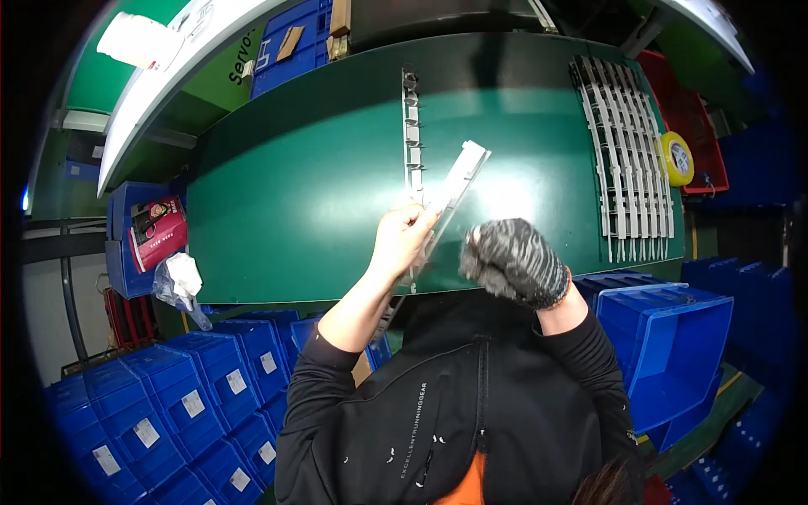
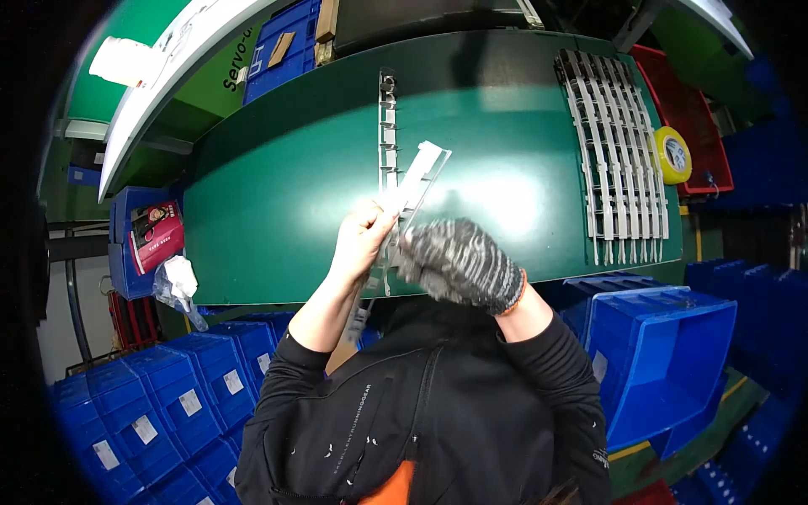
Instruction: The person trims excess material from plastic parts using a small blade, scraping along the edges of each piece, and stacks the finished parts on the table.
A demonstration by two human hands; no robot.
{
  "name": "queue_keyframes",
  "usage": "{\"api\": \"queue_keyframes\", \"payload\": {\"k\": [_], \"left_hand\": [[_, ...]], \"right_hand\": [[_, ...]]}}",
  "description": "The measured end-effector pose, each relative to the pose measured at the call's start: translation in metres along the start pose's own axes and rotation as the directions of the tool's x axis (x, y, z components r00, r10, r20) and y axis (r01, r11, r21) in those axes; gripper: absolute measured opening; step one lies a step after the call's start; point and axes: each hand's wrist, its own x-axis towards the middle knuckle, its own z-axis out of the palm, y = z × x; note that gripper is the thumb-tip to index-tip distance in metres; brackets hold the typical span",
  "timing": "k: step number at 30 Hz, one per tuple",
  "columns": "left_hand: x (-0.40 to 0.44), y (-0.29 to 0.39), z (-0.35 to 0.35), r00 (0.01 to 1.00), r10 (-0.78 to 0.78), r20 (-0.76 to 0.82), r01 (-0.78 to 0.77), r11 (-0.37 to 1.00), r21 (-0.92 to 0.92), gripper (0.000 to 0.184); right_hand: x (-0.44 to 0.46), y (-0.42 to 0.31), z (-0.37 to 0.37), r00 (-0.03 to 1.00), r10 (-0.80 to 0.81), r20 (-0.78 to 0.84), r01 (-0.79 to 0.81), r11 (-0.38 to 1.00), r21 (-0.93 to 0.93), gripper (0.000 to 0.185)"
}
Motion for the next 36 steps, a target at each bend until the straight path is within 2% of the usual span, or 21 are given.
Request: {"api": "queue_keyframes", "payload": {"k": [1, 2, 3, 4, 5, 6, 9, 10, 11, 15, 17, 18, 20, 23, 24, 27, 32, 34, 36], "left_hand": [[-0.002, -0.003, 0.0, 1.0, 0.004, 0.012, -0.004, 1.0, 0.001, 0.032], [-0.004, 0.005, -0.002, 0.988, -0.146, 0.044, 0.152, 0.971, -0.186, 0.032], [-0.004, 0.01, -0.002, 0.953, -0.286, 0.098, 0.301, 0.882, -0.363, 0.032], [-0.002, 0.009, -0.009, 0.888, -0.401, 0.226, 0.46, 0.751, -0.474, 0.019], [-0.002, 0.009, -0.008, 0.887, -0.4, 0.229, 0.461, 0.75, -0.475, 0.019], [-0.002, 0.008, -0.008, 0.886, -0.379, 0.268, 0.464, 0.71, -0.531, 0.019], [0.0, 0.012, -0.008, 0.881, -0.316, 0.353, 0.472, 0.652, -0.594, 0.019], [0.0, 0.015, -0.008, 0.869, -0.326, 0.373, 0.495, 0.603, -0.626, 0.019], [0.001, 0.017, -0.007, 0.857, -0.334, 0.392, 0.515, 0.551, -0.657, 0.02], [0.002, 0.022, -0.005, 0.897, -0.289, 0.335, 0.442, 0.621, -0.647, 0.022], [0.002, 0.021, -0.006, 0.912, -0.274, 0.306, 0.409, 0.668, -0.622, 0.025], [0.002, 0.021, -0.008, 0.912, -0.275, 0.305, 0.409, 0.668, -0.622, 0.025], [0.0, 0.024, -0.01, 0.922, -0.268, 0.278, 0.375, 0.795, -0.478, 0.028], [-0.002, 0.027, -0.012, 0.924, -0.316, 0.216, 0.38, 0.82, -0.427, 0.03], [-0.002, 0.028, -0.012, 0.924, -0.316, 0.215, 0.38, 0.82, -0.427, 0.03], [-0.003, 0.032, -0.012, 0.938, -0.307, 0.161, 0.346, 0.83, -0.437, 0.03], [-0.002, 0.037, -0.01, 0.958, -0.265, 0.104, 0.284, 0.855, -0.433, 0.029], [-0.002, 0.038, -0.009, 0.959, -0.265, 0.101, 0.283, 0.858, -0.429, 0.028], [-0.002, 0.039, -0.009, 0.959, -0.266, 0.097, 0.282, 0.861, -0.423, 0.028]], "right_hand": [[0.003, 0.0, -0.008, 0.979, 0.166, -0.115, -0.148, 0.977, 0.151, 0.023], [0.002, 0.002, -0.015, 0.961, 0.212, -0.176, -0.163, 0.952, 0.259, 0.024], [0.002, 0.002, -0.015, 0.961, 0.209, -0.181, -0.159, 0.954, 0.256, 0.024], [0.001, 0.002, -0.011, 0.932, 0.201, -0.301, -0.143, 0.969, 0.203, 0.024], [0.0, 0.003, -0.005, 0.891, 0.186, -0.415, -0.134, 0.979, 0.15, 0.024], [0.002, 0.005, 0.002, 0.881, 0.139, -0.453, -0.077, 0.985, 0.151, 0.022], [0.013, 0.019, 0.011, 0.892, -0.104, -0.439, 0.012, 0.978, -0.207, 0.014], [0.015, 0.015, 0.015, 0.89, -0.015, -0.456, -0.037, 0.994, -0.106, 0.013], [0.016, 0.015, 0.015, 0.89, -0.017, -0.456, -0.036, 0.994, -0.107, 0.013], [0.021, 0.014, 0.012, 0.906, -0.054, -0.421, -0.05, 0.971, -0.233, 0.014], [0.023, 0.016, 0.01, 0.905, -0.173, -0.389, -0.034, 0.882, -0.471, 0.016], [0.024, 0.016, 0.01, 0.906, -0.172, -0.388, -0.033, 0.882, -0.47, 0.016], [0.025, 0.016, 0.01, 0.87, -0.441, -0.219, 0.076, 0.559, -0.826, 0.017], [0.022, 0.021, 0.009, 0.879, -0.448, -0.165, 0.088, 0.492, -0.866, 0.018], [0.021, 0.021, 0.01, 0.85, -0.498, -0.171, 0.101, 0.474, -0.875, 0.017], [0.018, 0.023, 0.01, 0.874, -0.456, -0.167, 0.064, 0.448, -0.892, 0.018], [0.018, 0.026, 0.013, 0.851, -0.5, -0.163, 0.073, 0.42, -0.905, 0.016], [0.017, 0.025, 0.015, 0.885, -0.402, -0.236, -0.007, 0.494, -0.87, 0.018], [0.016, 0.021, 0.017, 0.899, -0.375, -0.229, -0.017, 0.491, -0.871, 0.017]]}}
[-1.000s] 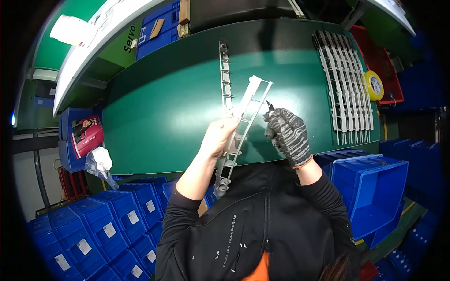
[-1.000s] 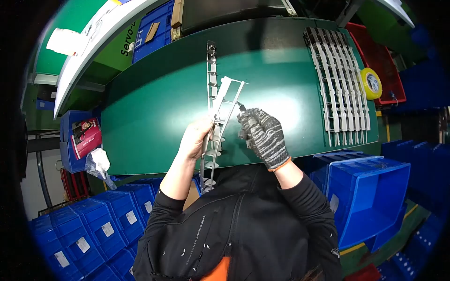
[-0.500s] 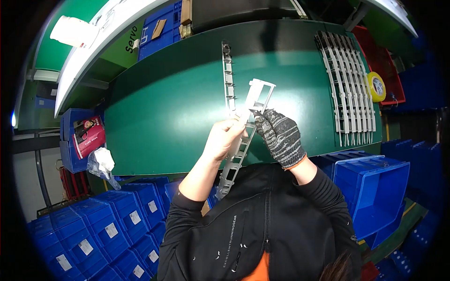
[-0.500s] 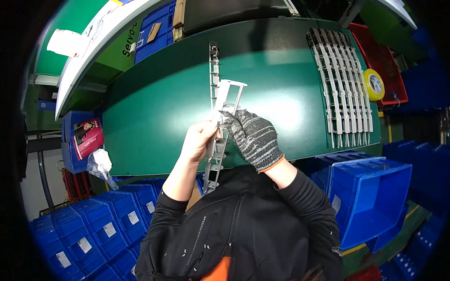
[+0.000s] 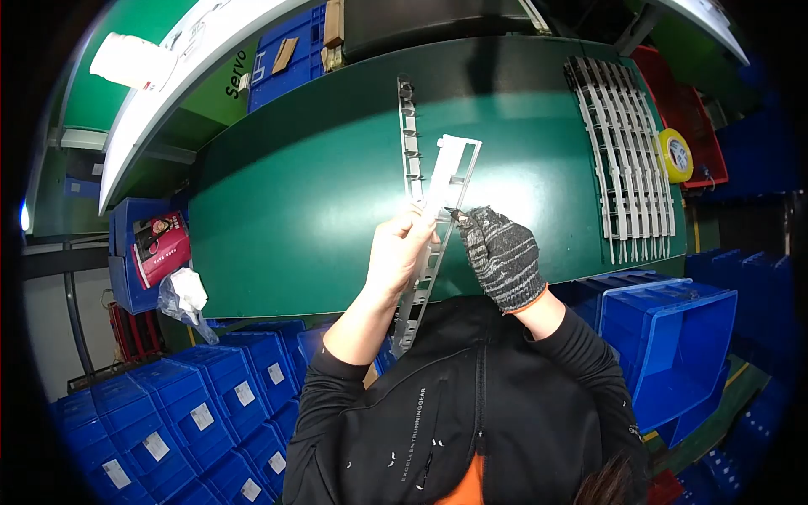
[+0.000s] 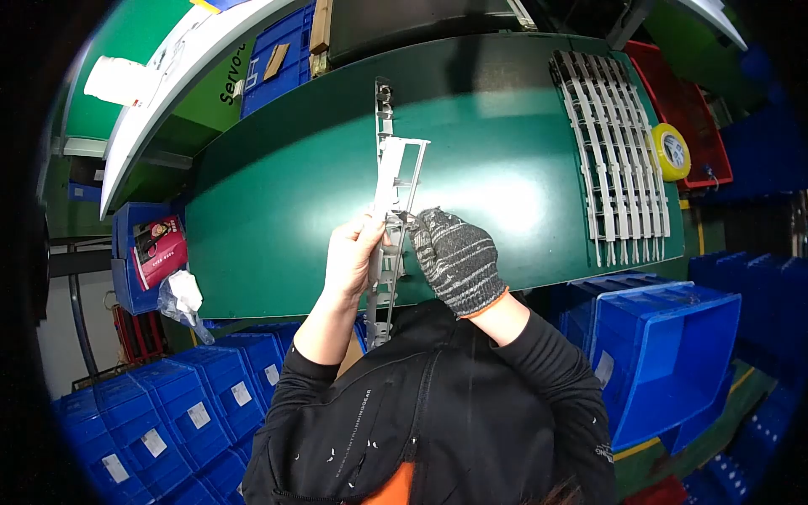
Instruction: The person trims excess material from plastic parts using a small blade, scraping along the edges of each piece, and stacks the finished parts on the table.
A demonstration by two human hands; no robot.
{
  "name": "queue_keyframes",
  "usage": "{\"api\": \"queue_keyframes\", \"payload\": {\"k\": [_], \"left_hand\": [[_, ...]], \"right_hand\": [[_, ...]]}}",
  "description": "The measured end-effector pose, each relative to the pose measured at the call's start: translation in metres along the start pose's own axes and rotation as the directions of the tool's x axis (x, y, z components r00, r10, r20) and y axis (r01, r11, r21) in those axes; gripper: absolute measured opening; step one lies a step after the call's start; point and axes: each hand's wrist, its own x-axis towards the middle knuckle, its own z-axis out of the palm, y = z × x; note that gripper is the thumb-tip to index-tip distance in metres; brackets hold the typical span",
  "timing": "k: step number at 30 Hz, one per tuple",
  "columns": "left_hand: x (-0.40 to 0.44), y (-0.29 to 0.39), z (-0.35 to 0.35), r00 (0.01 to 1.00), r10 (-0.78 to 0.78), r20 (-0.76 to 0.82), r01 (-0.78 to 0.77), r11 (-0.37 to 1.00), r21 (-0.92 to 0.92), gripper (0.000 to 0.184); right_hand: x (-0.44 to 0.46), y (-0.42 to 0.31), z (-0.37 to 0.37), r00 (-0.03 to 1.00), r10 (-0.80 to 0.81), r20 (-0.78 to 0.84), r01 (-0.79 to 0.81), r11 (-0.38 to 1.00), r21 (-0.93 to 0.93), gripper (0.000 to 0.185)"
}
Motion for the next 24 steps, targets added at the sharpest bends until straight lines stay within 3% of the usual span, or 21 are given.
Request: {"api": "queue_keyframes", "payload": {"k": [2, 3, 5, 6, 7, 9, 11, 13, 15, 17, 19, 23, 24], "left_hand": [[0.0, 0.003, 0.002, 0.999, 0.02, -0.046, -0.015, 0.993, 0.121, 0.026], [0.001, 0.003, 0.003, 0.999, 0.021, -0.044, -0.016, 0.992, 0.121, 0.026], [0.003, 0.003, 0.003, 0.886, 0.463, 0.019, -0.415, 0.775, 0.477, 0.024], [0.01, -0.006, 0.0, 0.863, 0.505, -0.01, -0.412, 0.716, 0.564, 0.023], [0.008, -0.013, 0.0, 0.865, 0.502, -0.024, -0.403, 0.722, 0.562, 0.023], [0.01, -0.02, -0.003, 0.984, 0.15, -0.091, -0.121, 0.956, 0.268, 0.024], [0.012, -0.031, -0.012, 0.984, 0.169, -0.055, -0.155, 0.967, 0.205, 0.025], [0.011, -0.027, -0.015, 0.999, -0.051, -0.009, 0.05, 0.995, -0.081, 0.027], [0.009, -0.024, -0.014, 0.995, -0.091, 0.025, 0.093, 0.992, -0.083, 0.029], [0.01, -0.025, -0.014, 0.969, -0.165, 0.184, 0.192, 0.971, -0.14, 0.029], [0.012, -0.027, -0.012, 0.967, -0.102, 0.234, 0.134, 0.983, -0.125, 0.026], [0.004, 0.004, 0.003, 0.995, -0.042, 0.094, 0.041, 0.999, 0.021, 0.019], [0.003, 0.011, 0.005, 0.963, 0.27, 0.011, -0.259, 0.911, 0.322, 0.02]], "right_hand": [[0.001, 0.003, -0.003, 1.0, 0.007, 0.029, -0.007, 1.0, -0.008, 0.016], [0.003, 0.01, -0.007, 0.982, -0.091, 0.166, 0.045, 0.965, 0.258, 0.015], [0.003, 0.01, -0.011, 0.94, -0.216, 0.264, 0.055, 0.858, 0.51, 0.015], [-0.002, 0.004, -0.015, 0.923, -0.185, 0.337, -0.135, 0.666, 0.734, 0.016], [0.001, 0.001, -0.024, 0.881, -0.063, 0.469, -0.361, 0.55, 0.753, 0.014], [0.011, -0.008, -0.044, 0.706, 0.188, 0.683, -0.708, 0.165, 0.687, 0.018], [0.005, 0.009, -0.025, 0.842, 0.319, 0.435, -0.51, 0.209, 0.834, 0.023], [-0.001, 0.015, -0.012, 0.818, 0.401, 0.413, -0.517, 0.196, 0.833, 0.02], [0.0, 0.009, -0.001, 0.87, 0.454, 0.191, -0.426, 0.499, 0.755, 0.018], [0.002, 0.002, 0.001, 0.839, 0.49, 0.235, -0.465, 0.422, 0.778, 0.015], [0.005, 0.002, 0.001, 0.891, 0.412, 0.189, -0.381, 0.455, 0.805, 0.014], [0.011, 0.005, -0.007, 0.905, 0.402, 0.139, -0.36, 0.548, 0.755, 0.014], [0.013, 0.004, -0.009, 0.909, 0.399, 0.12, -0.364, 0.62, 0.695, 0.014]]}}
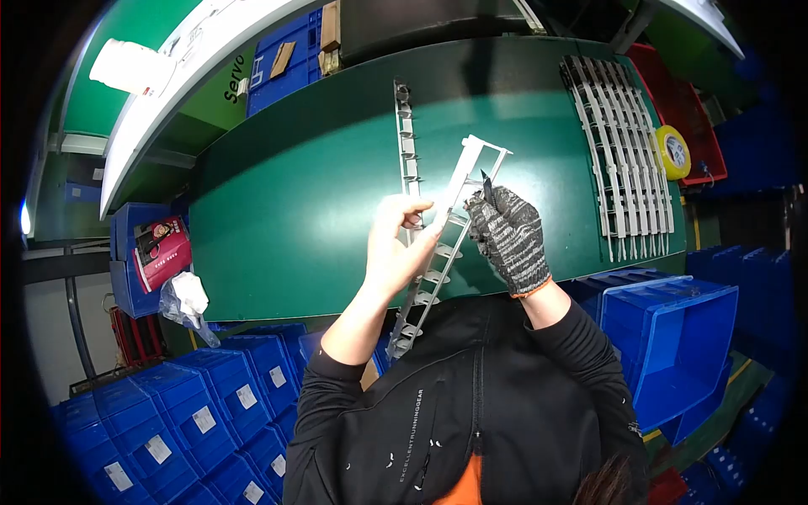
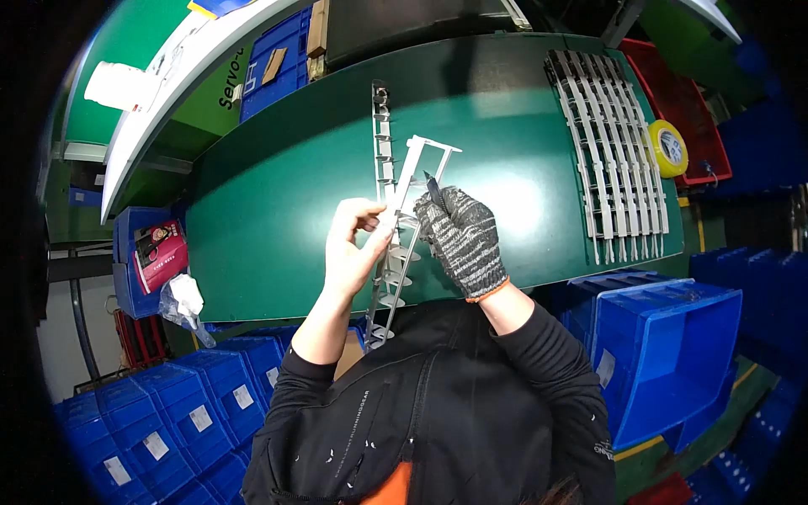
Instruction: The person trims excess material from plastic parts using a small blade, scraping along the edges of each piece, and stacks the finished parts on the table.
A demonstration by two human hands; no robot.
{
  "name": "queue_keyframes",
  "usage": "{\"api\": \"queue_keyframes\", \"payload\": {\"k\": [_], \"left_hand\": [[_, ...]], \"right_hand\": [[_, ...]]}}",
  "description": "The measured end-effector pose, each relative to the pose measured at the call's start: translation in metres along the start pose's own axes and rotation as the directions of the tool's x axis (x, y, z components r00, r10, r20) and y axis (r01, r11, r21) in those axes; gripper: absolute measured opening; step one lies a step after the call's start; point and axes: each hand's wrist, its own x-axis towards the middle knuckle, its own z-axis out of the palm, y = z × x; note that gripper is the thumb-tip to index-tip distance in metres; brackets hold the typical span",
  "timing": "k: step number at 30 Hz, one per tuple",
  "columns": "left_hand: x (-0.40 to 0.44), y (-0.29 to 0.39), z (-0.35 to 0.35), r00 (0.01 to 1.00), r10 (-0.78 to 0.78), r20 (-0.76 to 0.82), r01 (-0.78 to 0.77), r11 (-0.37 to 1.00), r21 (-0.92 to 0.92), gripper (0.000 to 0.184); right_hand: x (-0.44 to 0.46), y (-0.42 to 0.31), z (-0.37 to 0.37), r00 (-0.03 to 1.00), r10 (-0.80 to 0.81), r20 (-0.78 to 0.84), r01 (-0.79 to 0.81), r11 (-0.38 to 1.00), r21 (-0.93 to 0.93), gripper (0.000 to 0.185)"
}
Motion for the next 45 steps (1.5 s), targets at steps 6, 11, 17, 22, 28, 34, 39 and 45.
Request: {"api": "queue_keyframes", "payload": {"k": [6, 11, 17, 22, 28, 34, 39, 45], "left_hand": [[0.013, 0.02, -0.002, 0.791, 0.609, 0.059, -0.493, 0.577, 0.651, 0.017], [0.013, 0.017, -0.01, 0.92, 0.378, -0.104, -0.331, 0.89, 0.315, 0.013], [0.004, -0.065, -0.06, 0.989, -0.143, -0.047, 0.108, 0.894, -0.435, 0.012], [-0.044, -0.07, -0.054, 0.868, -0.347, 0.355, 0.401, 0.912, -0.09, 0.024], [-0.056, -0.056, -0.055, 0.834, -0.28, 0.475, 0.39, 0.908, -0.149, 0.024], [-0.049, -0.032, -0.032, 0.938, -0.226, 0.265, 0.347, 0.649, -0.677, 0.028], [-0.039, -0.024, -0.009, 0.916, -0.234, 0.325, 0.399, 0.474, -0.785, 0.033], [-0.034, -0.028, -0.002, 0.849, -0.373, 0.373, 0.477, 0.242, -0.845, 0.032]], "right_hand": [[-0.003, -0.002, 0.014, 0.999, -0.038, 0.028, 0.039, 0.998, -0.039, 0.013], [-0.004, -0.002, 0.013, 0.998, -0.028, 0.048, 0.031, 0.998, -0.059, 0.013], [-0.004, -0.008, 0.0, 0.998, 0.062, -0.014, -0.056, 0.962, 0.268, 0.013], [0.024, -0.018, -0.055, 0.966, 0.077, -0.247, 0.053, 0.875, 0.48, 0.015], [0.043, -0.051, -0.087, 0.944, 0.082, -0.32, 0.125, 0.808, 0.575, 0.012], [0.017, -0.021, -0.031, 0.934, -0.323, -0.156, 0.343, 0.931, 0.124, 0.01], [-0.006, 0.008, -0.006, 0.846, -0.501, 0.184, 0.53, 0.748, -0.399, 0.015], [-0.023, 0.013, -0.012, 0.851, -0.25, 0.462, 0.456, 0.789, -0.413, 0.016]]}}
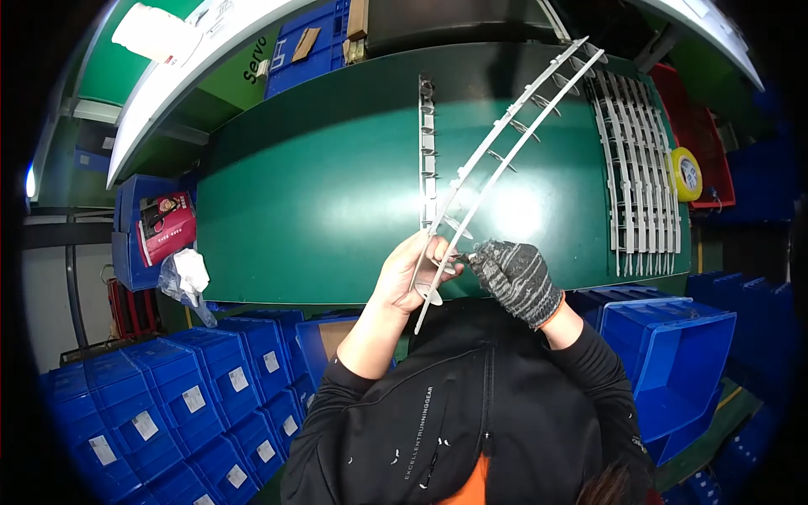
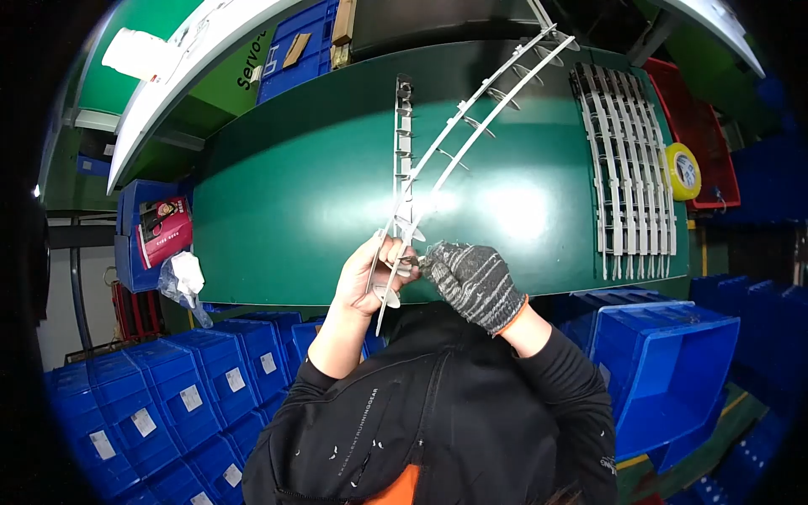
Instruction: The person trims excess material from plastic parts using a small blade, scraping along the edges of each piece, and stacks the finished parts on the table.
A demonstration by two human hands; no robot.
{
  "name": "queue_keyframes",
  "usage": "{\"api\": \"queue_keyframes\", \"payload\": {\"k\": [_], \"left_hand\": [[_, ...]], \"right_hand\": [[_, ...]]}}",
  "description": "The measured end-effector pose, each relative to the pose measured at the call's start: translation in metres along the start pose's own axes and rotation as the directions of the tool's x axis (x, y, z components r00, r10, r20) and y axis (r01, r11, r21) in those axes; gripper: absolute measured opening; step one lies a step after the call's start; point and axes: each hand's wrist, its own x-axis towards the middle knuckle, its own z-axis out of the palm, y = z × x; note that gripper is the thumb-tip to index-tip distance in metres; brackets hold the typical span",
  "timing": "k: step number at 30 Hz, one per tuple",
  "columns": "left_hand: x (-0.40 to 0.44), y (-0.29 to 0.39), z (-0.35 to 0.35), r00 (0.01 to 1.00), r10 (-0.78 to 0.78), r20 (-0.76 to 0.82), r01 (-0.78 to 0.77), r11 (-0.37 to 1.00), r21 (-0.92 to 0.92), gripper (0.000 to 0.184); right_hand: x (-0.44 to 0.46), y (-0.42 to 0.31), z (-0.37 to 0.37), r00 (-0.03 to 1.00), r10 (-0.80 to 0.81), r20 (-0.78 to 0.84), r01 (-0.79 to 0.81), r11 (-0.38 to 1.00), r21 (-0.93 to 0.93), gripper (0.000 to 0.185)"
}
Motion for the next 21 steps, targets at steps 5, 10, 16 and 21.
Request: {"api": "queue_keyframes", "payload": {"k": [5, 10, 16, 21], "left_hand": [[0.005, -0.006, 0.005, 0.991, 0.132, -0.004, -0.129, 0.972, 0.199, 0.027], [0.007, -0.012, 0.006, 0.952, 0.307, 0.005, -0.284, 0.874, 0.394, 0.024], [0.009, -0.016, 0.003, 0.931, 0.366, 0.005, -0.33, 0.834, 0.443, 0.022], [0.009, -0.018, 0.007, 0.919, 0.395, -0.009, -0.346, 0.815, 0.465, 0.02]], "right_hand": [[0.008, -0.018, -0.004, 0.989, 0.059, -0.137, -0.071, 0.994, -0.085, 0.016], [0.011, -0.006, 0.003, 0.972, 0.003, -0.234, -0.064, 0.965, -0.256, 0.016], [0.01, -0.008, 0.004, 0.976, 0.023, -0.215, -0.075, 0.969, -0.237, 0.016], [0.009, -0.008, 0.009, 0.974, -0.043, -0.223, -0.032, 0.946, -0.322, 0.014]]}}
